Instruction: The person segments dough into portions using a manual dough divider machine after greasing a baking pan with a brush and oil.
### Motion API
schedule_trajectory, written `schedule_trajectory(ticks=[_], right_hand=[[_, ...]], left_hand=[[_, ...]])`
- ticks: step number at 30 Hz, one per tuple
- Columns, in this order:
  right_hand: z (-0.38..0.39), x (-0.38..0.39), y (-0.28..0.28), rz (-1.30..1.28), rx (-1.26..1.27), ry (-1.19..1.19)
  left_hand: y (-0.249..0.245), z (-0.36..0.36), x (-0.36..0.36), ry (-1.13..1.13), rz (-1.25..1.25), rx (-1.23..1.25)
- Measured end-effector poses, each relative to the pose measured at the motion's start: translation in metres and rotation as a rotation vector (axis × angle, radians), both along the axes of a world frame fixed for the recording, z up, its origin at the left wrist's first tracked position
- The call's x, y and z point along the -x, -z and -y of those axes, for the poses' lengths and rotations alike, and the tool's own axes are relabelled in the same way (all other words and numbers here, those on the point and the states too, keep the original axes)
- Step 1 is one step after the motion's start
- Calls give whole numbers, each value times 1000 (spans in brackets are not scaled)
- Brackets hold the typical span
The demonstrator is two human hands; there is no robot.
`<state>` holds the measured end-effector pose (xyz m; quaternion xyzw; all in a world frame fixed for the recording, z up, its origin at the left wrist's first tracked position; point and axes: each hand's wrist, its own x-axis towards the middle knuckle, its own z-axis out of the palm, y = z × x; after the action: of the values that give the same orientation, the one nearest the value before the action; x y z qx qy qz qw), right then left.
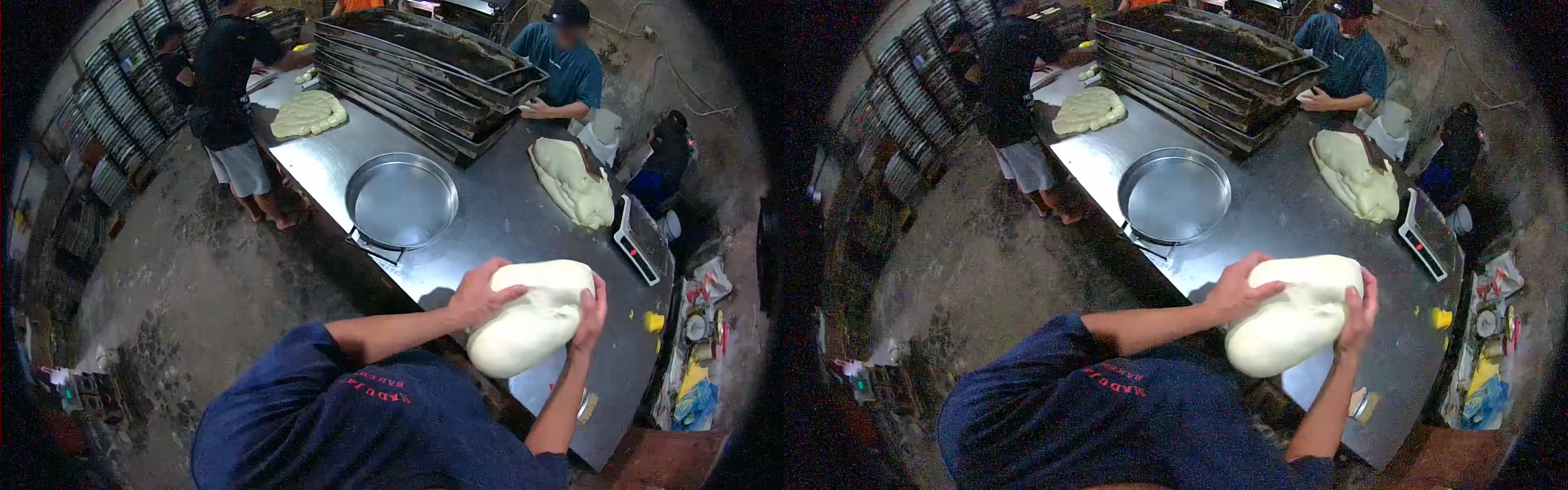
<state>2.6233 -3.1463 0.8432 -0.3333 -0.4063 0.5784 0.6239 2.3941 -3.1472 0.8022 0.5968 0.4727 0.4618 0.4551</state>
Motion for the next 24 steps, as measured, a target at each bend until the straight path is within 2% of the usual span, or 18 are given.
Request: schedule_trajectory(ticks=[1,2,3,4,5,6,8,10,12,13,16,19,24], right_hand=[[-14,-6,22,427,25,126],[-18,-6,42,854,63,253],[-17,-3,58,1249,-94,343],[-18,-4,70,1652,-266,429],[-21,1,83,1567,-283,453],[-24,13,100,1477,-295,479],[-33,44,144,1286,-262,410],[-29,77,188,1331,-242,328],[-6,89,189,1748,-201,272],[0,84,188,1651,-154,232],[9,67,203,1756,-79,230],[-19,53,184,1736,-52,218],[-48,35,190,1804,-79,177]], left_hand=[[24,-1,8,-51,-106,-54],[25,2,23,12,-236,139],[56,-4,33,37,-399,286],[101,-6,39,-48,-659,238],[117,-6,51,-43,-881,179],[98,-3,55,-61,-983,-13],[111,-24,39,-4,-806,-241],[116,-44,8,108,-678,-517],[129,-36,-2,211,-779,-492],[144,-26,2,224,-836,-489],[160,-25,-3,347,-977,-392],[155,-59,-24,264,-1093,-366],[161,-99,-21,303,-1087,-387]])
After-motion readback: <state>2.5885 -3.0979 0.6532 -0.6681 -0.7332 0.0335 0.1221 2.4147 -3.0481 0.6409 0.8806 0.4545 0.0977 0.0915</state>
